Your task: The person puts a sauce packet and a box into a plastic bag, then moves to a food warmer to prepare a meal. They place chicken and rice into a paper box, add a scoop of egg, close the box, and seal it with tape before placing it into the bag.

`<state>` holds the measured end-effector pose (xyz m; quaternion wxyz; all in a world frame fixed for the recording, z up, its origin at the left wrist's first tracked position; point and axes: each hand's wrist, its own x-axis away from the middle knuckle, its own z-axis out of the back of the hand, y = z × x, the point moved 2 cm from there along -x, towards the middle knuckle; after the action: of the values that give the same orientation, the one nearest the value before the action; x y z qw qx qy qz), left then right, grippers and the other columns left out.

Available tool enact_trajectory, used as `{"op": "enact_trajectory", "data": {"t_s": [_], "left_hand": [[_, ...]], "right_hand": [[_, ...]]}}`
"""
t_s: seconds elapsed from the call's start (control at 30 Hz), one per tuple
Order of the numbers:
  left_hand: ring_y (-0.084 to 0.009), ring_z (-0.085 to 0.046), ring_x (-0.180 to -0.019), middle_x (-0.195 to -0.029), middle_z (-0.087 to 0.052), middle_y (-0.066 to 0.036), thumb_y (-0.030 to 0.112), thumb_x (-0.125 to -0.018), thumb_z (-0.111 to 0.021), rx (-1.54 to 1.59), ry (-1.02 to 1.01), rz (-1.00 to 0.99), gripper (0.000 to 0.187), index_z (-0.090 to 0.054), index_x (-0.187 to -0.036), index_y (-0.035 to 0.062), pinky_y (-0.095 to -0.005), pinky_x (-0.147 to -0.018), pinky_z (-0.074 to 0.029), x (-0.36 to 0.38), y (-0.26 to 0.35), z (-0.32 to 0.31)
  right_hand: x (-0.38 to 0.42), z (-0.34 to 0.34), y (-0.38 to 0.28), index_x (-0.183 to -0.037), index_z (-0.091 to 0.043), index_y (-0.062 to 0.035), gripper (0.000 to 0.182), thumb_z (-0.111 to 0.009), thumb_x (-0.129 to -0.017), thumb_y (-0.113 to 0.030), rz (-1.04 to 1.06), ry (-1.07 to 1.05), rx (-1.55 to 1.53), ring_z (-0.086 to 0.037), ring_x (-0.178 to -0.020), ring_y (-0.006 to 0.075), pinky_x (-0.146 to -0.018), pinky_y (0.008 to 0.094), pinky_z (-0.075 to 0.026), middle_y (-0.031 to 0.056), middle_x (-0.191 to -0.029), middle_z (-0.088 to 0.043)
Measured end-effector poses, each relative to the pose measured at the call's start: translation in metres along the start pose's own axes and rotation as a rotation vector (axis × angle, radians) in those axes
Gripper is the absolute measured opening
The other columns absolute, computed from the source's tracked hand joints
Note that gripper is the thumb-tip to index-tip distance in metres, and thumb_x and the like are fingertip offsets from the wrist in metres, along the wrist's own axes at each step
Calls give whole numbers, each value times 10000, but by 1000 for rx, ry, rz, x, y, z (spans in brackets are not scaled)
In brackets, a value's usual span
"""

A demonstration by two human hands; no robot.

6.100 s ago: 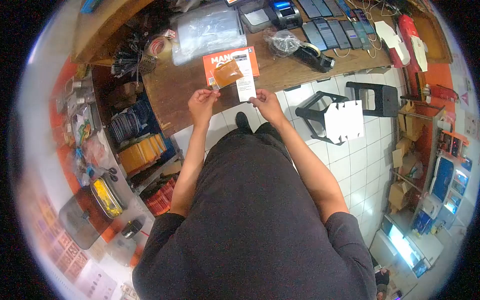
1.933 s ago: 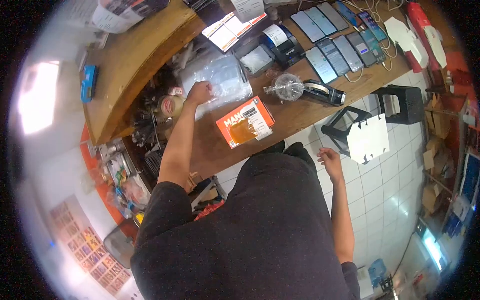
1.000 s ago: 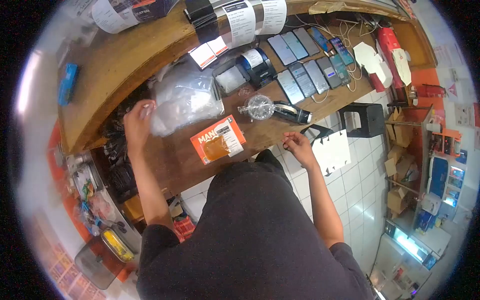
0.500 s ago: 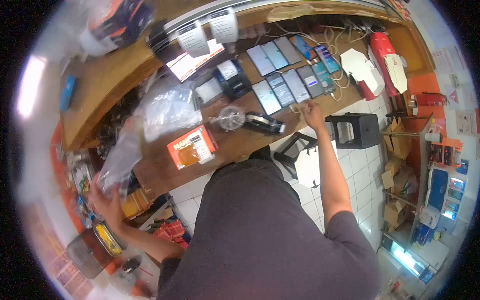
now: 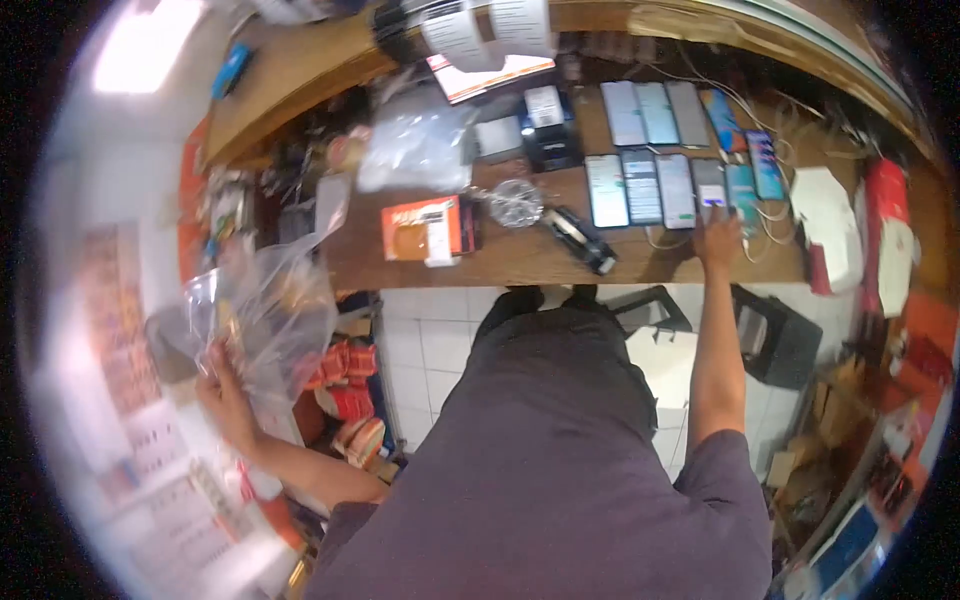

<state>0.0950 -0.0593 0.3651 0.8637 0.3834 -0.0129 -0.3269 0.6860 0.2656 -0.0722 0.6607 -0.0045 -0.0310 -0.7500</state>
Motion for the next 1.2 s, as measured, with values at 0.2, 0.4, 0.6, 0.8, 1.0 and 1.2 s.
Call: {"op": "enact_trajectory", "data": {"t_s": [0.2,0.4,0.6,0.8,1.0,1.2], "left_hand": [[-87,-564,-723,-850,-660,-29,177,-904,-729,285,229,23,248,-664,-1026,-28,-221,-662,-439,51,22,19],[-178,-566,-1046,-1170,-608,-107,244,-922,-704,210,383,188,423,-559,-1231,-5,-311,-902,-460,72,-17,24],[-174,-600,-987,-1129,-634,-128,396,-975,-605,273,408,339,491,-597,-1152,-62,-311,-892,-473,97,-12,11],[-182,-617,-1008,-1097,-673,-128,356,-982,-599,475,283,500,464,-643,-1136,-79,-319,-905,-476,99,-97,6],[-167,-609,-967,-1196,-608,-123,175,-908,-705,-244,272,66,481,-523,-1305,-28,-312,-867,-489,69,-172,-9],[-86,-582,-727,-814,-624,-29,64,-838,-758,638,-549,302,238,-590,-999,12,-228,-665,-473,43,-119,-68]], "right_hand": [[37,119,-143,-1208,-559,-16,341,-647,-918,-173,279,-217,-1097,-663,-894,232,-824,350,-515,138,-1044,-660],[193,182,-330,-1424,-423,15,625,-626,-957,-348,1107,-1799,-1502,-530,-1251,216,-1057,349,-420,116,-1328,-584],[238,235,-352,-1413,-447,-54,511,-646,-949,-136,681,-2613,-1835,-585,-1147,162,-965,355,-491,87,-1309,-592],[255,257,-365,-1172,-627,-41,224,-618,-967,-131,668,-2392,-1802,-657,-968,149,-854,326,-536,97,-1223,-645],[270,250,-410,-940,-655,-52,110,-691,-928,-155,546,-1795,-1757,-666,-822,135,-727,267,-544,77,-934,-705],[310,249,-458,-703,-488,-52,293,-746,-822,-126,1053,-1161,-1580,-393,-589,89,-537,269,-344,-19,-632,-441]]}}
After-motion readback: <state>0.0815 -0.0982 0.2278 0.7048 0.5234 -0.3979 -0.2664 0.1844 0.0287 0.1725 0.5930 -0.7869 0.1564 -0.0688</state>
